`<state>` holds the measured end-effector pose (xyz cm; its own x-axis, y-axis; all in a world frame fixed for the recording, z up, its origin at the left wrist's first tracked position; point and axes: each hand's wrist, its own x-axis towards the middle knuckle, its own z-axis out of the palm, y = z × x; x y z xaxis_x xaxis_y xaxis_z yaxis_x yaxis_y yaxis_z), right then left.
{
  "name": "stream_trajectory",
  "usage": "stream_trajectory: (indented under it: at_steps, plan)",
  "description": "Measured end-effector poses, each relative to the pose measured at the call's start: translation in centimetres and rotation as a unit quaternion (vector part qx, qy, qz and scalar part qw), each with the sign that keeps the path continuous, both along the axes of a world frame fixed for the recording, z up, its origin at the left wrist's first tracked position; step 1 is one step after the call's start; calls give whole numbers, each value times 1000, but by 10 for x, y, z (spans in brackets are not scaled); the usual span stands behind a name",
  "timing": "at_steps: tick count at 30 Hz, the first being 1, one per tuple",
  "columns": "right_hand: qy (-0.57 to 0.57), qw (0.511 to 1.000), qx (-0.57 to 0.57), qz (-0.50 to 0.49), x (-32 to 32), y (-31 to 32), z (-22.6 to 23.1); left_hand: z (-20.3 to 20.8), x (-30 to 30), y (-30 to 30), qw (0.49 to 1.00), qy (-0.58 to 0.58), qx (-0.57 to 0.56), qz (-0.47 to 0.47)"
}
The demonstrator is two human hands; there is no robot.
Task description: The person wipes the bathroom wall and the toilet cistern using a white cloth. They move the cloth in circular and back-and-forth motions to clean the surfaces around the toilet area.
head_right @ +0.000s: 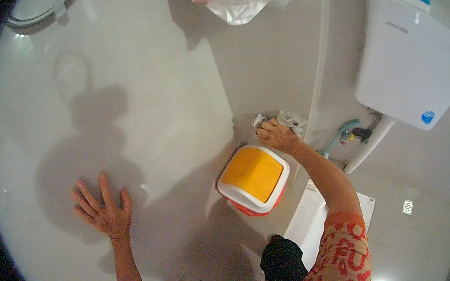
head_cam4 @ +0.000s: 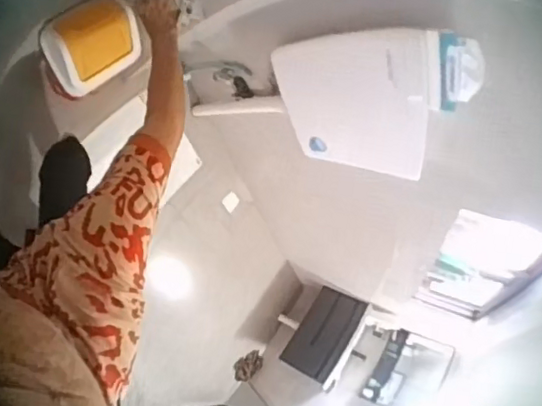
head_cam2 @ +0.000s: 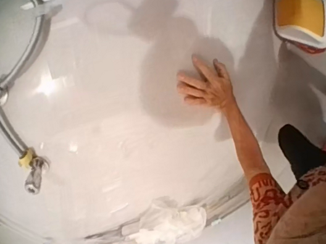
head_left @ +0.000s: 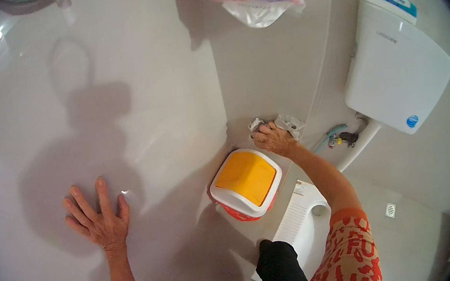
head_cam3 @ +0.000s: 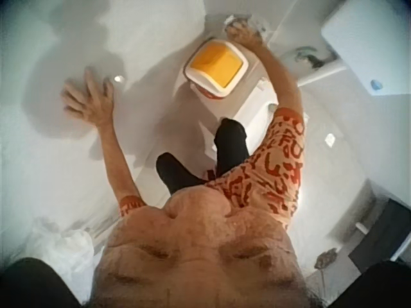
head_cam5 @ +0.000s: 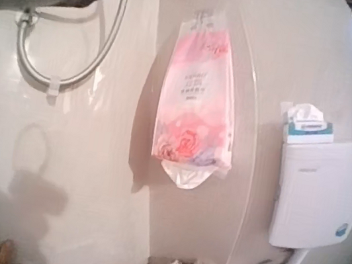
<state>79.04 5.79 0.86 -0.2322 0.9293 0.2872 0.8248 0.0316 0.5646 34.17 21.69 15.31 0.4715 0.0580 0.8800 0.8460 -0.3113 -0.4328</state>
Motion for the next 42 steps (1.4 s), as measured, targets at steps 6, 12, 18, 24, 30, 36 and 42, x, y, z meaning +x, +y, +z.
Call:
stream_trajectory:
  at_steps: [6,12,18,24,30,36,42]
  plan:
    - [-95,993,54,-49,-1,-48,73,3,-4,-3,1000,1,-31,1]
    - [-100,971,198,-86,1,-63,176,5,-5,-3,1000,4,-16,5]
    - [-55,908,398,-118,-5,-61,221,3,-4,-8,1000,-2,-28,-3]
    - [45,925,368,-83,10,-84,142,2,0,-8,1000,5,-24,-8]
    - [259,711,653,7,11,-89,216,7,-1,-11,999,11,-29,-6]
    - [433,618,655,32,23,-41,272,1,-3,-10,999,11,-42,21]
    - [507,593,624,22,70,-33,258,5,-3,-15,999,37,-18,35]
